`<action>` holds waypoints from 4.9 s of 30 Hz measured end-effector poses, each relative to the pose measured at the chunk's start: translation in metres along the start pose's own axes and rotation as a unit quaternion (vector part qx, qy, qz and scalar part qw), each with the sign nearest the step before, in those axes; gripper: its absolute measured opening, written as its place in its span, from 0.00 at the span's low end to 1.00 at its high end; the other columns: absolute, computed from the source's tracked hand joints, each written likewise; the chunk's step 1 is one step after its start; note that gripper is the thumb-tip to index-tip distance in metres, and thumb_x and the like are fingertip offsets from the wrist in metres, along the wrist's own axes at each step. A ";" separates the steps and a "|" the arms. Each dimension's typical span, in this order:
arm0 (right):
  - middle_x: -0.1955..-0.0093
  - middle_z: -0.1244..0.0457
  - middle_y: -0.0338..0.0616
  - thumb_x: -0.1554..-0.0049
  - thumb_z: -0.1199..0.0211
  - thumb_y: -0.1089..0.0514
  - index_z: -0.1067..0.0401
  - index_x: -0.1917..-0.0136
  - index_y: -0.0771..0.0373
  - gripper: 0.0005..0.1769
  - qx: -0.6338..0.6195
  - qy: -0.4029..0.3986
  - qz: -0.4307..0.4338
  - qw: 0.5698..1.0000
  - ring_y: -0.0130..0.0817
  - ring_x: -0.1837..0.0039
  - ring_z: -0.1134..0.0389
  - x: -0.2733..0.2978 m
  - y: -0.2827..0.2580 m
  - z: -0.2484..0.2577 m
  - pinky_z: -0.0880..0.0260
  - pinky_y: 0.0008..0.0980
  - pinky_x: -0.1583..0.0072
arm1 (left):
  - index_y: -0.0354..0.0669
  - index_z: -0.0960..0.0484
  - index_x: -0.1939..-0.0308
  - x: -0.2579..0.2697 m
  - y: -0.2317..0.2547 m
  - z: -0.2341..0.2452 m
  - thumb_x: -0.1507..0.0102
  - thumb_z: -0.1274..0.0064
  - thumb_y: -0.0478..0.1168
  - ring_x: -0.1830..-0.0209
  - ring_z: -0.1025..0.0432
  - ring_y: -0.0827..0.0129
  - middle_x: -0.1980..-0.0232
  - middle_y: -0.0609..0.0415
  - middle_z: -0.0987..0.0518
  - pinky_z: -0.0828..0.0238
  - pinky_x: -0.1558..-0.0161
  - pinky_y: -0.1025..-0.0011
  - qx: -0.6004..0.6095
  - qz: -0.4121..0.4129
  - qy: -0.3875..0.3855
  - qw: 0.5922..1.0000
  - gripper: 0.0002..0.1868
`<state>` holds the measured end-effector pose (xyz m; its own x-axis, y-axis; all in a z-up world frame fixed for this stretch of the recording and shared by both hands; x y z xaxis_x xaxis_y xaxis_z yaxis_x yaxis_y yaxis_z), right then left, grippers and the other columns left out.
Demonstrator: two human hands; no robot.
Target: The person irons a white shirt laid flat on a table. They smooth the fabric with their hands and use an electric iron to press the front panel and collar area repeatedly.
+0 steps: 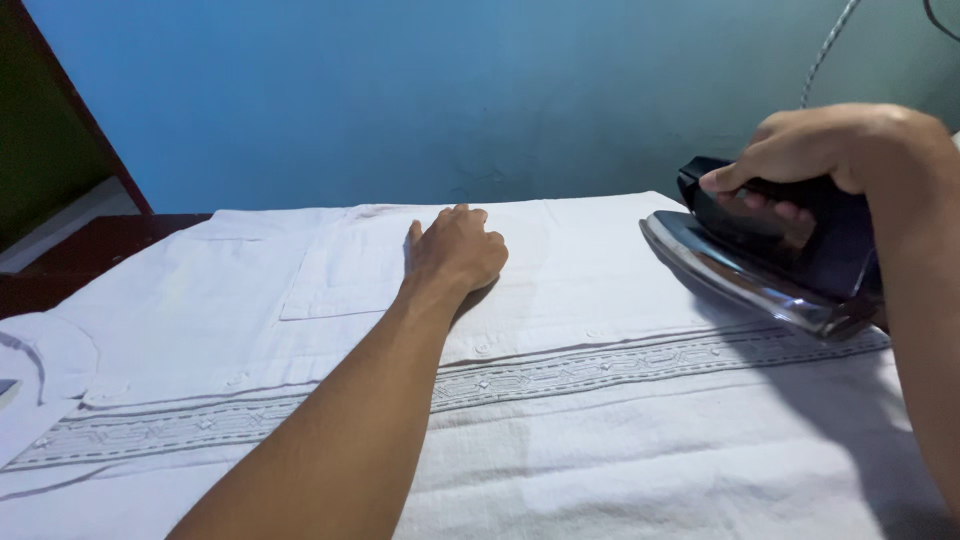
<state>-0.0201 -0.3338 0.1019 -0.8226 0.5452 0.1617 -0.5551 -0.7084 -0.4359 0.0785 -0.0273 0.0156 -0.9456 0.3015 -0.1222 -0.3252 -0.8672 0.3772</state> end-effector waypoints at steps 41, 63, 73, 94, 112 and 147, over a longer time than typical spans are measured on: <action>0.67 0.37 0.43 0.44 0.42 0.21 0.14 0.59 0.60 0.40 0.092 0.077 0.291 0.949 0.32 0.67 0.39 0.013 -0.197 -0.098 0.41 0.39 0.65 | 0.53 0.50 0.21 0.055 -0.125 0.049 0.31 0.73 0.58 0.16 0.64 0.60 0.16 0.51 0.57 0.69 0.21 0.56 -0.083 0.077 -0.011 0.994 0.36; 0.75 0.37 0.48 0.58 0.35 0.20 0.20 0.70 0.64 0.42 0.126 -0.009 0.314 0.941 0.38 0.70 0.36 0.068 -0.200 -0.101 0.40 0.39 0.65 | 0.52 0.46 0.22 0.058 -0.125 0.053 0.32 0.69 0.57 0.16 0.62 0.60 0.17 0.50 0.54 0.69 0.22 0.55 -0.054 0.078 0.009 0.995 0.35; 0.57 0.29 0.52 0.51 0.45 0.12 0.17 0.50 0.58 0.48 0.149 0.125 0.226 0.955 0.48 0.54 0.27 0.034 -0.187 -0.092 0.26 0.47 0.53 | 0.53 0.45 0.22 0.054 -0.128 0.051 0.32 0.69 0.58 0.17 0.62 0.60 0.17 0.52 0.54 0.68 0.22 0.56 -0.059 0.069 0.012 0.996 0.35; 0.70 0.34 0.39 0.54 0.53 0.08 0.20 0.62 0.47 0.45 0.186 0.152 0.289 0.927 0.38 0.62 0.30 0.025 -0.202 -0.102 0.36 0.41 0.62 | 0.51 0.51 0.21 0.058 -0.123 0.049 0.32 0.73 0.58 0.17 0.64 0.57 0.17 0.48 0.57 0.69 0.22 0.53 -0.087 0.062 -0.009 0.994 0.36; 0.69 0.35 0.55 0.50 0.50 0.12 0.18 0.58 0.67 0.53 0.168 0.009 0.316 0.934 0.51 0.59 0.25 0.014 -0.182 -0.111 0.27 0.47 0.58 | 0.53 0.43 0.23 0.061 -0.131 0.053 0.33 0.68 0.59 0.17 0.60 0.60 0.17 0.50 0.52 0.67 0.22 0.56 -0.049 0.055 0.024 0.997 0.35; 0.77 0.36 0.44 0.52 0.60 0.09 0.21 0.42 0.50 0.53 0.224 0.156 0.283 0.919 0.35 0.66 0.29 0.006 -0.191 -0.106 0.37 0.40 0.64 | 0.72 0.49 0.21 0.098 -0.194 0.086 0.31 0.76 0.61 0.16 0.63 0.66 0.16 0.57 0.56 0.68 0.22 0.52 -0.112 0.071 -0.025 0.991 0.32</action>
<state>0.0940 -0.1478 0.0920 -0.9586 0.0850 -0.2717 -0.1017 -0.9936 0.0480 0.0492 0.2052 0.0096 -0.9822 0.1848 -0.0350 -0.1881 -0.9666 0.1741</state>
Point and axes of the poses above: each hand's wrist, its own x-axis away from the middle knuckle, its own z-axis out of the back of the hand, y = z × x, the point moved 9 cm from there along -x, towards the middle knuckle
